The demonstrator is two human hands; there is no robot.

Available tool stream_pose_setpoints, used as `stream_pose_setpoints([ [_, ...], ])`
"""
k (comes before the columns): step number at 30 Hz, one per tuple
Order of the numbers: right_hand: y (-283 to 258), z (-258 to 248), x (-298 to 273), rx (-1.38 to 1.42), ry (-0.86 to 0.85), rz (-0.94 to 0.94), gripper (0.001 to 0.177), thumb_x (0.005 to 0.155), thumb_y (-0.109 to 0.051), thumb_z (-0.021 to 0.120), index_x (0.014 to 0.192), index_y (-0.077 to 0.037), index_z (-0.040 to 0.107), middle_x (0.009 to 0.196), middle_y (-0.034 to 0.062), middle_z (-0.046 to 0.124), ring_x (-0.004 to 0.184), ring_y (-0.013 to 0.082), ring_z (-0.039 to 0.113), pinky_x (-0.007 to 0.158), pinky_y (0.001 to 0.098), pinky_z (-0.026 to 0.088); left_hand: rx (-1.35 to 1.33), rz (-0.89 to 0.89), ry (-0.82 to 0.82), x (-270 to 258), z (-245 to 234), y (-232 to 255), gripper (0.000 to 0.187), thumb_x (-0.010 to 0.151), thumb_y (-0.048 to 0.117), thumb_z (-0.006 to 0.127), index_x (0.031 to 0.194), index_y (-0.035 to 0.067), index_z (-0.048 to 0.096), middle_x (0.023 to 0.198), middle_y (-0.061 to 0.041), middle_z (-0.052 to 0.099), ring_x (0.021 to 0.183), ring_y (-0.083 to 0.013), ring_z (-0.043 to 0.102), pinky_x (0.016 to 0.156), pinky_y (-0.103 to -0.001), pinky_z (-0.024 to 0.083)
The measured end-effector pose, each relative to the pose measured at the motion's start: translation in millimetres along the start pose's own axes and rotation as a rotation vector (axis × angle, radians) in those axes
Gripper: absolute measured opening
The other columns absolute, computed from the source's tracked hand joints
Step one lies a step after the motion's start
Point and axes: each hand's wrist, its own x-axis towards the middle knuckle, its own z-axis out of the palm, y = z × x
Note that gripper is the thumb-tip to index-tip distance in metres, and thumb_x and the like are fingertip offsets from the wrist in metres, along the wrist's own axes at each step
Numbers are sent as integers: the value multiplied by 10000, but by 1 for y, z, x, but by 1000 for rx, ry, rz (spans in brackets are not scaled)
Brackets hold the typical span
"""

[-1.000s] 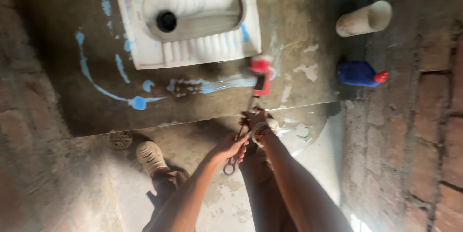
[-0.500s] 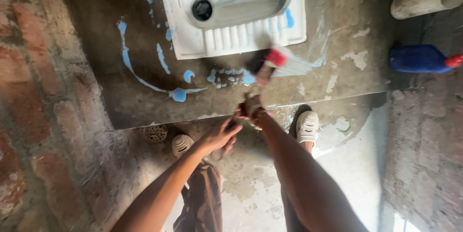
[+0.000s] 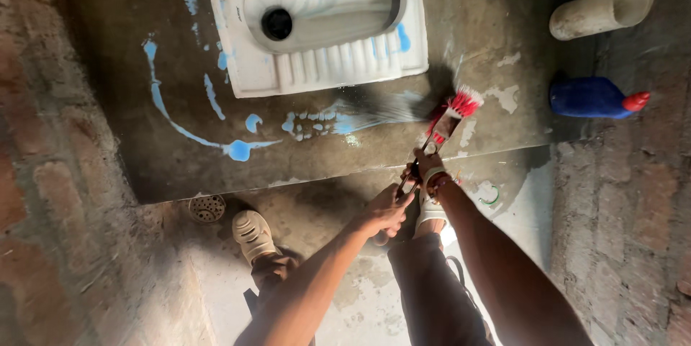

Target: The person scrubs a squat toilet with a long-handled brush, then pours blue cleaning liquid onto the toilet and surrounding floor. They scoop water from a bucket and pour it over the toilet, then continue scrubbing the toilet and floor with the brush.

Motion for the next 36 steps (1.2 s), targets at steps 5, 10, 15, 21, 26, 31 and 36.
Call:
stream_pose_setpoints([
  [5,57,117,2,-41,-404,178,606,900,-695,413,1102,-147,573,1030,157,675,867,325,633,736,468,573,203,-61,261,-65,-67,11,691,955,598,588,1542,328,344,552,26,426,388,-114,321,373,-303,276],
  [10,128,315,-87,227,-549,508,861,928,-822,289,1011,-1,534,967,205,628,804,336,565,686,445,509,309,-245,345,-246,-176,43,774,894,598,642,1576,417,325,617,8,460,436,-107,339,402,-263,283],
  [15,82,303,-93,168,-515,380,635,984,-638,387,1053,-39,586,1045,206,682,872,338,642,753,451,569,490,-195,314,-228,-220,71,824,907,614,666,1506,101,428,655,-13,479,491,-118,416,411,-284,317],
  [21,-41,110,-15,191,-329,295,466,1059,-490,538,1094,-36,639,1086,207,732,881,340,710,773,465,642,506,-49,43,-88,-112,137,678,940,570,597,1486,205,427,638,17,453,430,-90,391,362,-290,327],
  [26,-37,111,-27,207,-258,243,475,1055,-503,530,1112,-40,617,1017,236,749,798,353,740,722,474,655,621,-174,117,-70,-101,140,647,951,595,532,1505,337,321,614,3,425,420,-98,365,373,-290,280],
  [31,61,292,-58,295,-479,553,877,979,-717,281,1151,82,600,1044,292,689,698,386,700,657,495,608,570,-133,223,-200,-223,103,812,901,641,634,1531,178,414,662,-4,478,458,-123,388,384,-312,316],
  [36,109,371,-90,172,-344,202,566,1010,-490,581,1216,33,515,1105,271,728,941,407,724,834,572,615,418,-389,387,-258,-278,70,873,875,672,685,1442,42,473,655,17,456,488,-123,293,411,-294,232],
])
